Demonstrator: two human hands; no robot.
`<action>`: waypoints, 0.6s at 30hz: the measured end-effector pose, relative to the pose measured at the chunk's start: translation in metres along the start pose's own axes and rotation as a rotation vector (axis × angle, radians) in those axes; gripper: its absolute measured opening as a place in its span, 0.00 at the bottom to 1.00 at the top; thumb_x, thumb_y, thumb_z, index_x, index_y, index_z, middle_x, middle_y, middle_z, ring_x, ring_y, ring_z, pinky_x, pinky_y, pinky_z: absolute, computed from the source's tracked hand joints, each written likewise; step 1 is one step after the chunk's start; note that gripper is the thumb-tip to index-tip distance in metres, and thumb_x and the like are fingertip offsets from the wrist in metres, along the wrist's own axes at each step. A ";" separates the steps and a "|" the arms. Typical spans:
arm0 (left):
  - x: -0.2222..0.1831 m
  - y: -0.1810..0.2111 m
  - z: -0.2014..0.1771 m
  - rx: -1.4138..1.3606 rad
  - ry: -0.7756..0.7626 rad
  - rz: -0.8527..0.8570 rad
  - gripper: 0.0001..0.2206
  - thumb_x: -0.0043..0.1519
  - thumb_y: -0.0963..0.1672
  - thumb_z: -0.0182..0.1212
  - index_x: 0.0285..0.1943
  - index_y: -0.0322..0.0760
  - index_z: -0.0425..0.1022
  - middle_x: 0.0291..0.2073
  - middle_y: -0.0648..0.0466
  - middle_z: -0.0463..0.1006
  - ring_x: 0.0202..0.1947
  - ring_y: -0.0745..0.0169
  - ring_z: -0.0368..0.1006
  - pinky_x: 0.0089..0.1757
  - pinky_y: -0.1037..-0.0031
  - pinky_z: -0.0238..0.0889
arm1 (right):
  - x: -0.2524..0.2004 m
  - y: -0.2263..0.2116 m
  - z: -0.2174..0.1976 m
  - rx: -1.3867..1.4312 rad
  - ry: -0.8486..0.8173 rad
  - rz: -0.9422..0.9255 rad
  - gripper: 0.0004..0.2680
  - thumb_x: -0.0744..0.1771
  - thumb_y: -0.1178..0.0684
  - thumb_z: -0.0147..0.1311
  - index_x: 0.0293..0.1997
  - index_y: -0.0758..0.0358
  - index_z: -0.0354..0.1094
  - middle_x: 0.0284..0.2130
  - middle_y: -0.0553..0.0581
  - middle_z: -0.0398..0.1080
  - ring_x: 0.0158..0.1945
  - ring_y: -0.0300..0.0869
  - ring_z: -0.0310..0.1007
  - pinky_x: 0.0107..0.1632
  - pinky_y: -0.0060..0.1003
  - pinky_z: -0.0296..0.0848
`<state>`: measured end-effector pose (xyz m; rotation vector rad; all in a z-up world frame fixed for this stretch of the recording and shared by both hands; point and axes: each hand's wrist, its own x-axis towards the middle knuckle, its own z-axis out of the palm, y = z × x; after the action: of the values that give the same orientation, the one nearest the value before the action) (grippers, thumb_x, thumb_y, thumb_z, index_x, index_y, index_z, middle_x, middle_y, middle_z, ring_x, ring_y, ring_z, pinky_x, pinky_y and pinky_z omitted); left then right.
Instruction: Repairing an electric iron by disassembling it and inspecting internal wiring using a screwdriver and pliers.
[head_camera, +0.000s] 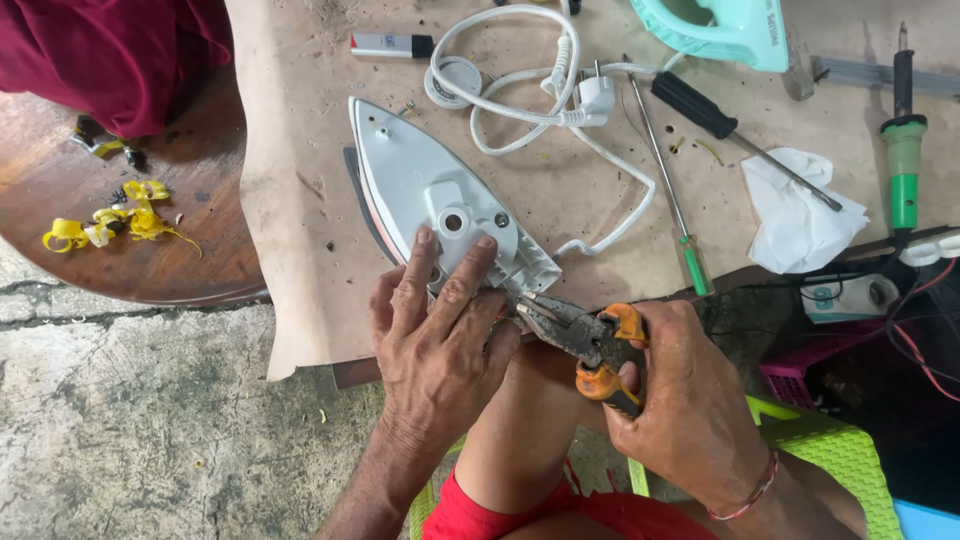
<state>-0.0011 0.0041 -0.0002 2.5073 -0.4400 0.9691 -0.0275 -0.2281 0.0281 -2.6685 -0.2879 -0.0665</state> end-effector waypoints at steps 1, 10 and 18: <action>0.000 0.000 0.000 0.002 -0.010 -0.005 0.02 0.63 0.45 0.66 0.41 0.47 0.80 0.64 0.61 0.74 0.70 0.40 0.62 0.58 0.55 0.54 | 0.001 0.002 0.000 -0.011 -0.006 -0.025 0.21 0.59 0.59 0.50 0.59 0.62 0.60 0.44 0.60 0.64 0.46 0.56 0.72 0.47 0.48 0.74; 0.005 0.000 -0.001 0.002 -0.010 0.008 0.03 0.66 0.45 0.64 0.40 0.45 0.80 0.64 0.59 0.74 0.69 0.40 0.63 0.55 0.55 0.58 | 0.021 0.016 -0.013 -0.055 -0.108 -0.128 0.18 0.60 0.58 0.49 0.57 0.60 0.65 0.42 0.58 0.67 0.43 0.53 0.72 0.47 0.46 0.74; 0.002 0.000 0.002 0.017 0.000 0.029 0.02 0.67 0.43 0.64 0.41 0.45 0.80 0.66 0.60 0.71 0.71 0.39 0.61 0.55 0.54 0.59 | 0.029 0.025 -0.015 -0.111 -0.066 -0.313 0.15 0.63 0.58 0.47 0.55 0.64 0.63 0.40 0.58 0.66 0.40 0.51 0.69 0.44 0.44 0.73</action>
<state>0.0014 0.0030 -0.0001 2.5223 -0.4718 0.9876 0.0066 -0.2512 0.0337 -2.7146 -0.7409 -0.0936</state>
